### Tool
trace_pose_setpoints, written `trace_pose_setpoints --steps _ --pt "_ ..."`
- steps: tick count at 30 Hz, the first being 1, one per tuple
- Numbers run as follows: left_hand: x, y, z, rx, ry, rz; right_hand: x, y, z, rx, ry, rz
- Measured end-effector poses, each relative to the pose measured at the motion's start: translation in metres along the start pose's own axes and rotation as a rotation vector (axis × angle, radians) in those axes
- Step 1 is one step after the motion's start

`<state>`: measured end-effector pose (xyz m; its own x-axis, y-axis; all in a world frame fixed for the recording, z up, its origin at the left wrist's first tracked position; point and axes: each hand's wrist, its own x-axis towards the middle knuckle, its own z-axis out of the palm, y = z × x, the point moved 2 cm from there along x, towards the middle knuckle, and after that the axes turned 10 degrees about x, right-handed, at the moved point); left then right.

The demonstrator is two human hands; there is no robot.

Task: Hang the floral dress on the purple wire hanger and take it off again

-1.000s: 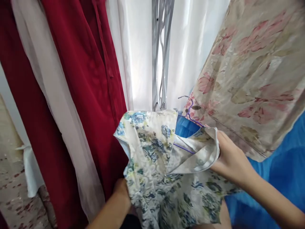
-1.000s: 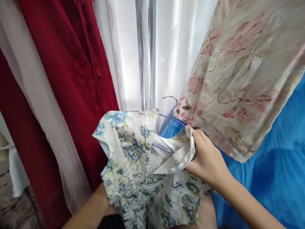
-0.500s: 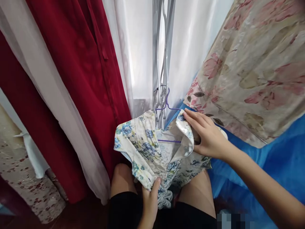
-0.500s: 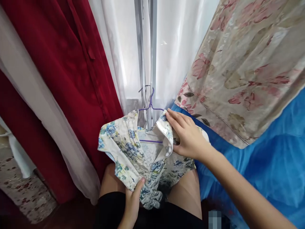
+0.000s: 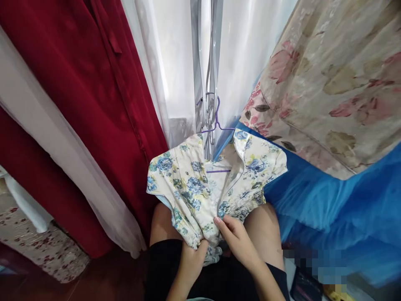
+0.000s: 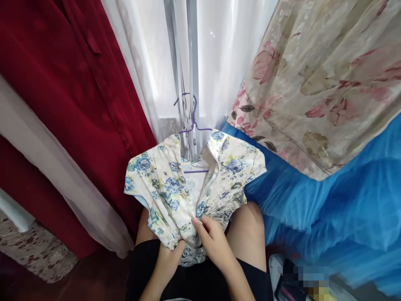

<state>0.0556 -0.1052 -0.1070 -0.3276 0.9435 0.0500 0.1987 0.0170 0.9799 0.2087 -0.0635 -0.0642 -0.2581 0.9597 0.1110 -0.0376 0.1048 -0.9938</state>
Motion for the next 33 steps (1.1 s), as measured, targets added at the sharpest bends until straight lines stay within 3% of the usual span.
trace_pose_setpoints --steps 5,8,11,12,13,15,17,18,21,25,29,33 --pt "0.009 -0.008 -0.01 0.042 0.137 0.006 -0.016 -0.001 -0.021 0.089 0.04 0.095" --pt "0.012 -0.01 -0.019 -0.004 0.352 0.058 -0.024 0.003 -0.02 0.258 0.098 0.122" --pt "0.007 -0.003 -0.027 0.0 0.657 0.295 -0.024 0.006 -0.018 0.389 0.158 0.171" --pt "0.004 0.001 -0.026 0.046 0.688 0.39 -0.023 0.006 -0.017 0.417 0.166 0.19" --pt "0.001 0.006 -0.022 0.112 0.634 0.469 -0.023 0.006 -0.016 0.434 0.167 0.2" --pt "-0.003 0.014 -0.005 0.233 0.349 0.529 -0.022 0.006 -0.012 0.442 0.144 0.203" --pt "-0.004 0.018 0.016 0.292 0.069 0.485 -0.024 0.006 -0.007 0.439 0.113 0.205" --pt "-0.004 0.019 0.025 0.302 -0.001 0.457 -0.026 0.006 -0.004 0.437 0.097 0.211" --pt "0.003 0.024 0.04 0.316 -0.046 0.434 -0.03 0.004 -0.001 0.43 0.048 0.239" --pt "0.015 0.034 0.039 0.428 -0.159 0.517 -0.011 -0.021 -0.014 0.446 0.058 0.228" --pt "0.022 0.048 0.029 0.654 -0.272 0.599 0.045 -0.079 -0.031 0.57 0.018 0.099" --pt "0.022 0.06 0.02 0.838 -0.34 0.64 0.104 -0.143 -0.03 0.718 -0.078 0.07"
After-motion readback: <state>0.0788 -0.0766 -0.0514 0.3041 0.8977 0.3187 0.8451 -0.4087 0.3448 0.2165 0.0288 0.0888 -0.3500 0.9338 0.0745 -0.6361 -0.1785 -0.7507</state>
